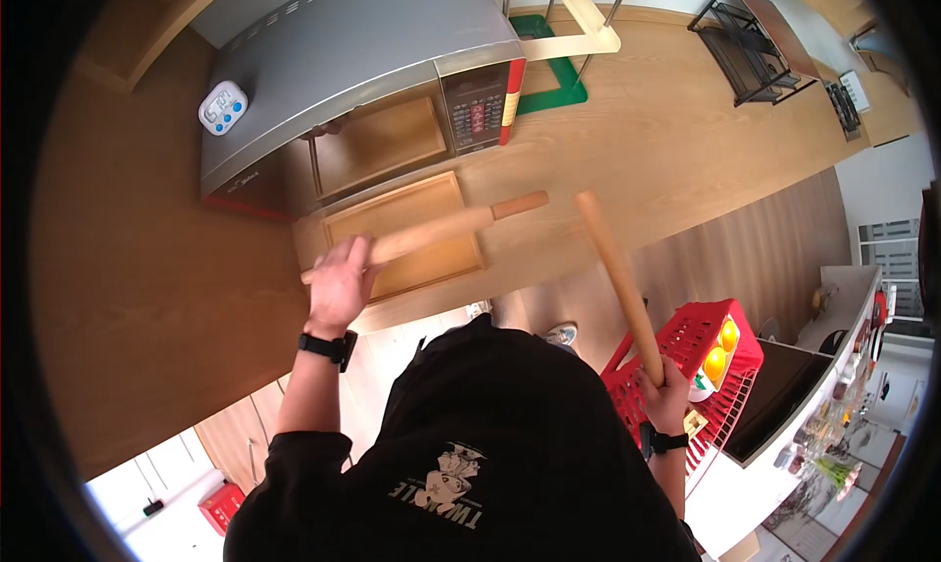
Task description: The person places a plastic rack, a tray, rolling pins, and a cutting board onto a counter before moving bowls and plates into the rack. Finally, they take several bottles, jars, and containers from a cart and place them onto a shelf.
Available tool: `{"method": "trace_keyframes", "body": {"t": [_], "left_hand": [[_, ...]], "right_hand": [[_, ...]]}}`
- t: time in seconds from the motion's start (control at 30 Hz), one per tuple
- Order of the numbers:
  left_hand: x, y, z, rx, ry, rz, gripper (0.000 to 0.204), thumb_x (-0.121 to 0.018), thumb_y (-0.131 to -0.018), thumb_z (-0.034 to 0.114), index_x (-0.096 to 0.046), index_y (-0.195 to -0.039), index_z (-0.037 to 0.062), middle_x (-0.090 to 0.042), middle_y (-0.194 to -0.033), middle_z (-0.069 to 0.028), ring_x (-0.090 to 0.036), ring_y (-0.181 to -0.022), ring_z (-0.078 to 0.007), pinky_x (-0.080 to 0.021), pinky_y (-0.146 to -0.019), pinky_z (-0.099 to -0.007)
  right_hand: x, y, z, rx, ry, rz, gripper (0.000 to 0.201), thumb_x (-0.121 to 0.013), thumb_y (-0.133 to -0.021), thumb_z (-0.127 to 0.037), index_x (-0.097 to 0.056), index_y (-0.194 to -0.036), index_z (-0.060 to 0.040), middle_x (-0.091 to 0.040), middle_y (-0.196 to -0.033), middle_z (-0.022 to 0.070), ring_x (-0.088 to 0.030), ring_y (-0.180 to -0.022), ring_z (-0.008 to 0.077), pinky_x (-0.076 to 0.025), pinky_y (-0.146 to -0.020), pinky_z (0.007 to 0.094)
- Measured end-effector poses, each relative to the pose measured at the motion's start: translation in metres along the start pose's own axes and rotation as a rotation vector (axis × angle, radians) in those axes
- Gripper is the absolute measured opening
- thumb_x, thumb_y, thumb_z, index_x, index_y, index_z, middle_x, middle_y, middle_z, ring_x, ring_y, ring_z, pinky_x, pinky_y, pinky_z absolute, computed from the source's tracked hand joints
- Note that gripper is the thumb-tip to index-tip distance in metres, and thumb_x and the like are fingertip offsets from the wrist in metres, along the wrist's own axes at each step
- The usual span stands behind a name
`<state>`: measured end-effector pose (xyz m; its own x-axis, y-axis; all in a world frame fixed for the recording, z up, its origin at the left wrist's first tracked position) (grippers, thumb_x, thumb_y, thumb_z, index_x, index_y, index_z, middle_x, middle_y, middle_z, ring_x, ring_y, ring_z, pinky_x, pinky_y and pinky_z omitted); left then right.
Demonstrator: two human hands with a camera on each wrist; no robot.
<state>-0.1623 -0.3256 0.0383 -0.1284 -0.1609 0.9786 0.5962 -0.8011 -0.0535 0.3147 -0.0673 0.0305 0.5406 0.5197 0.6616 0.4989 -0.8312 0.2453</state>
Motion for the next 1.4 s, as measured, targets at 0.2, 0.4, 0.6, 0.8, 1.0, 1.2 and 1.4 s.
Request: {"method": "trace_keyframes", "body": {"t": [0.2, 0.4, 0.6, 0.8, 1.0, 1.2, 1.4], "left_hand": [[-0.022, -0.016, 0.017, -0.080, 0.048, -0.044, 0.043, -0.074, -0.087, 0.023, -0.057, -0.125, 0.0091, -0.066, -0.107, -0.0129, -0.064, -0.099, -0.0352, -0.049, -0.085, -0.0468], [-0.028, -0.031, 0.060, -0.061, 0.091, -0.137, 0.041, -0.071, -0.091, 0.027, -0.054, -0.123, 0.0069, -0.065, -0.108, -0.0156, -0.066, -0.094, -0.0377, -0.052, -0.080, -0.0473], [-0.064, -0.072, 0.132, -0.034, 0.273, -0.250, 0.044, -0.064, -0.098, 0.033, -0.048, -0.127, 0.0042, -0.064, -0.116, -0.0212, -0.066, -0.099, -0.0426, -0.055, -0.081, -0.0500], [-0.117, -0.097, 0.177, -0.029, 0.485, -0.196, 0.049, -0.062, -0.099, 0.020, -0.041, -0.137, -0.0014, -0.058, -0.119, -0.0289, -0.062, -0.103, -0.0471, -0.054, -0.085, -0.0497], [-0.153, -0.111, 0.205, 0.083, 0.712, -0.256, 0.064, -0.062, -0.094, 0.007, -0.031, -0.148, -0.0060, -0.052, -0.122, -0.0323, -0.058, -0.110, -0.0479, -0.052, -0.090, -0.0478], [-0.162, -0.097, 0.195, 0.058, 0.782, -0.130, 0.063, -0.062, -0.089, 0.002, -0.037, -0.147, -0.0011, -0.051, -0.123, -0.0279, -0.058, -0.109, -0.0436, -0.051, -0.093, -0.0468], [-0.137, -0.096, 0.193, -0.037, 0.677, -0.113, 0.060, -0.064, -0.089, 0.005, -0.043, -0.145, 0.0035, -0.053, -0.123, -0.0239, -0.060, -0.106, -0.0407, -0.051, -0.093, -0.0461]], "right_hand": [[0.006, 0.020, 0.028, -0.121, 0.020, 0.105, 0.035, -0.081, -0.087, -0.015, -0.068, -0.116, -0.0008, -0.070, -0.083, 0.0099, -0.067, -0.072, 0.0156, -0.053, -0.068, 0.0323], [0.005, 0.023, 0.010, 0.087, 0.121, 0.149, 0.034, -0.081, -0.087, -0.015, -0.068, -0.116, -0.0014, -0.069, -0.082, 0.0090, -0.067, -0.072, 0.0149, -0.052, -0.065, 0.0319], [-0.004, 0.025, -0.002, -0.113, -0.123, 0.133, 0.027, -0.078, -0.089, -0.011, -0.069, -0.113, -0.0016, -0.067, -0.079, 0.0041, -0.062, -0.065, 0.0084, -0.049, -0.057, 0.0250], [-0.012, 0.034, 0.030, -0.166, -0.158, 0.165, 0.027, -0.077, -0.092, -0.013, -0.067, -0.114, -0.0008, -0.065, -0.077, 0.0035, -0.060, -0.071, 0.0091, -0.048, -0.064, 0.0260], [-0.028, 0.014, 0.004, -0.214, -0.245, 0.050, 0.033, -0.071, -0.097, -0.019, -0.060, -0.120, 0.0019, -0.063, -0.077, 0.0077, -0.059, -0.065, 0.0119, -0.049, -0.059, 0.0298], [-0.067, -0.050, -0.005, -0.159, -0.253, -0.107, 0.043, -0.061, -0.102, -0.025, -0.049, -0.132, 0.0030, -0.066, -0.084, 0.0148, -0.066, -0.069, 0.0215, -0.052, -0.062, 0.0362], [-0.112, -0.110, -0.038, -0.128, -0.258, -0.095, 0.048, -0.059, -0.102, -0.024, -0.042, -0.138, 0.0037, -0.068, -0.096, 0.0196, -0.069, -0.074, 0.0250, -0.055, -0.068, 0.0389]]}}
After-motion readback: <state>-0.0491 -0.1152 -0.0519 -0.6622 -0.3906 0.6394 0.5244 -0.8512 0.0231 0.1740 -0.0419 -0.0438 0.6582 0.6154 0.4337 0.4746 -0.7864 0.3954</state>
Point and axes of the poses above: each hand's wrist, its own y-axis away from the middle knuckle, its own x-axis out of the back of the hand, z = x × y, the point moved 4 cm from there along -y, towards the middle knuckle
